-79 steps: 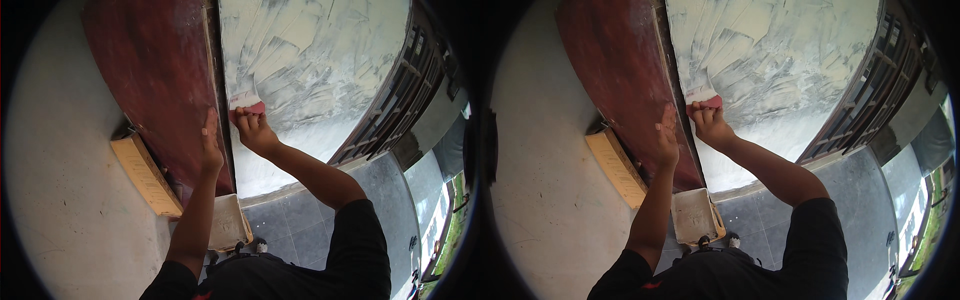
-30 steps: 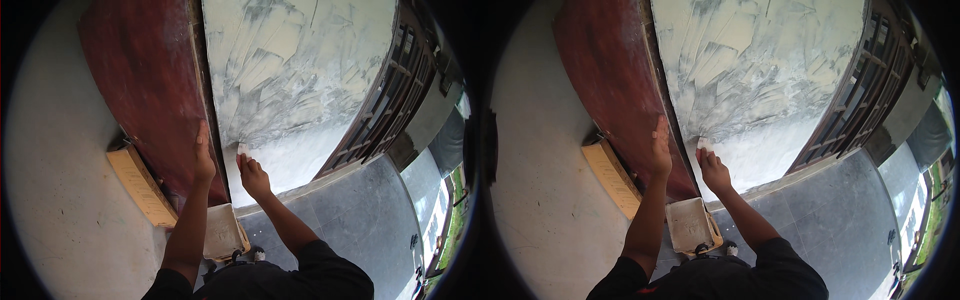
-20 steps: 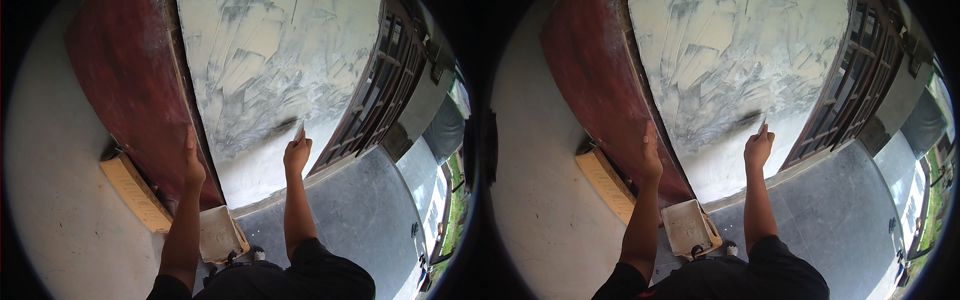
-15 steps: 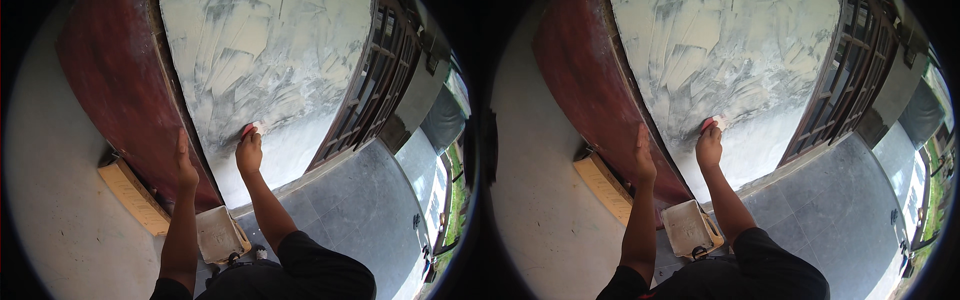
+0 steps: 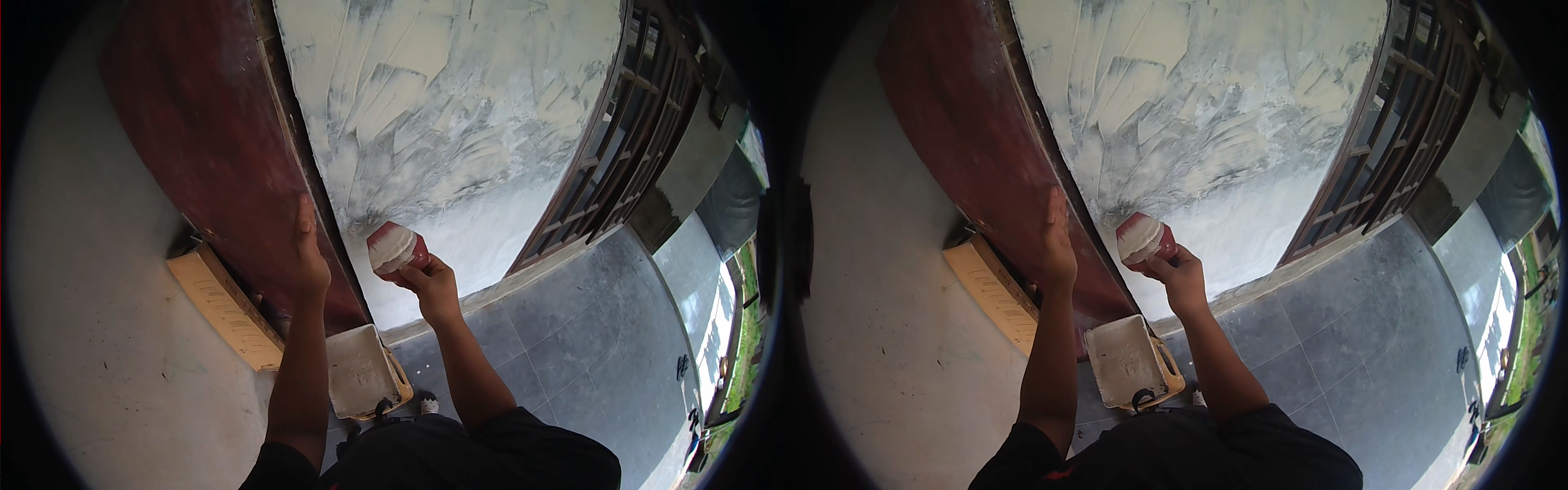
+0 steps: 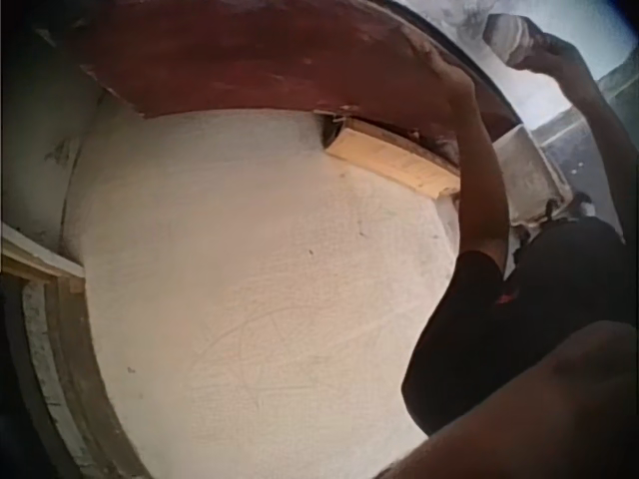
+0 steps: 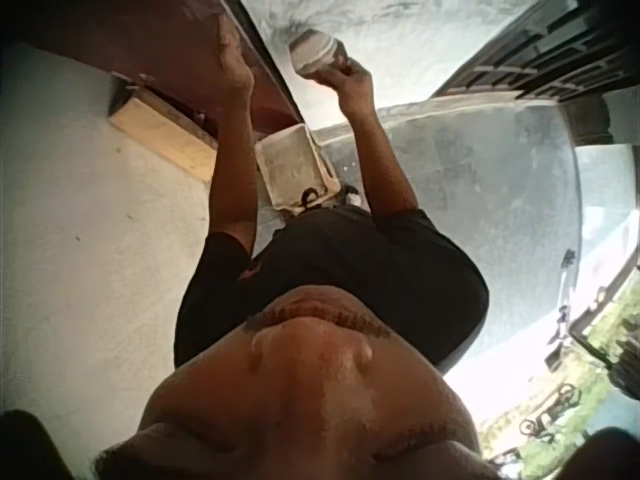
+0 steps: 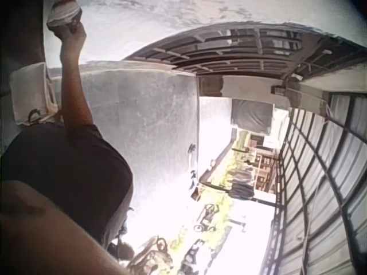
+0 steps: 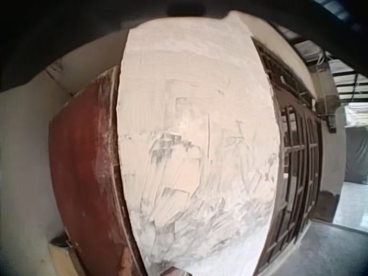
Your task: The person applies filler or putty to a wall surface with a scraper, smoothing the material onto the wall.
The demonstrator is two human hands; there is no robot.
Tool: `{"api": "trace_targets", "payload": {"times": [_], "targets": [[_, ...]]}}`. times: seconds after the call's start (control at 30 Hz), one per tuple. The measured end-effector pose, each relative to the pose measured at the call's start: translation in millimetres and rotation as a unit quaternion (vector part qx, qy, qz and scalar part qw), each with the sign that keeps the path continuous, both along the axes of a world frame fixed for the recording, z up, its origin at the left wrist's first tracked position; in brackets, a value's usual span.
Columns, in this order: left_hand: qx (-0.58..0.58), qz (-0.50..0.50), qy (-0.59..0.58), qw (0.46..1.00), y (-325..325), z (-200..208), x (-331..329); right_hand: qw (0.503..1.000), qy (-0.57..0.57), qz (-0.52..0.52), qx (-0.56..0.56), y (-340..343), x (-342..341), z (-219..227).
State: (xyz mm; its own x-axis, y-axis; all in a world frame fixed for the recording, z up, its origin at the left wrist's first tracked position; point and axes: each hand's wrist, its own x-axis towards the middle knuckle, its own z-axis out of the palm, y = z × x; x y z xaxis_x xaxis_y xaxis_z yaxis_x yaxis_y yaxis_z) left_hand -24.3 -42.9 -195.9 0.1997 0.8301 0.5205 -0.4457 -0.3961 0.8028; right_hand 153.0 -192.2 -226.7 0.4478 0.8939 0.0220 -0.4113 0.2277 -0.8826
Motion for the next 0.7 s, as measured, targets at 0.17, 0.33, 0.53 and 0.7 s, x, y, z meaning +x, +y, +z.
{"api": "trace_targets", "payload": {"times": [0.17, 0.33, 0.53, 0.7], "targets": [[-0.035, -0.053, -0.063, 0.996, -2, -3, -9, 0.999, 0.038, 0.007, -0.021, -7, 1, 2], [-0.055, -0.13, -0.128, 0.982, 14, 3, 3, 0.995, 0.043, 0.013, -0.089, -19, 9, -15], [-0.099, -0.182, -0.225, 0.952, 15, -19, 9, 0.991, 0.039, 0.029, -0.127, -29, 16, -30], [-0.066, -0.03, -0.144, 0.987, 0, -50, 8, 0.99, -0.016, 0.071, -0.12, -21, 46, -24]]}}
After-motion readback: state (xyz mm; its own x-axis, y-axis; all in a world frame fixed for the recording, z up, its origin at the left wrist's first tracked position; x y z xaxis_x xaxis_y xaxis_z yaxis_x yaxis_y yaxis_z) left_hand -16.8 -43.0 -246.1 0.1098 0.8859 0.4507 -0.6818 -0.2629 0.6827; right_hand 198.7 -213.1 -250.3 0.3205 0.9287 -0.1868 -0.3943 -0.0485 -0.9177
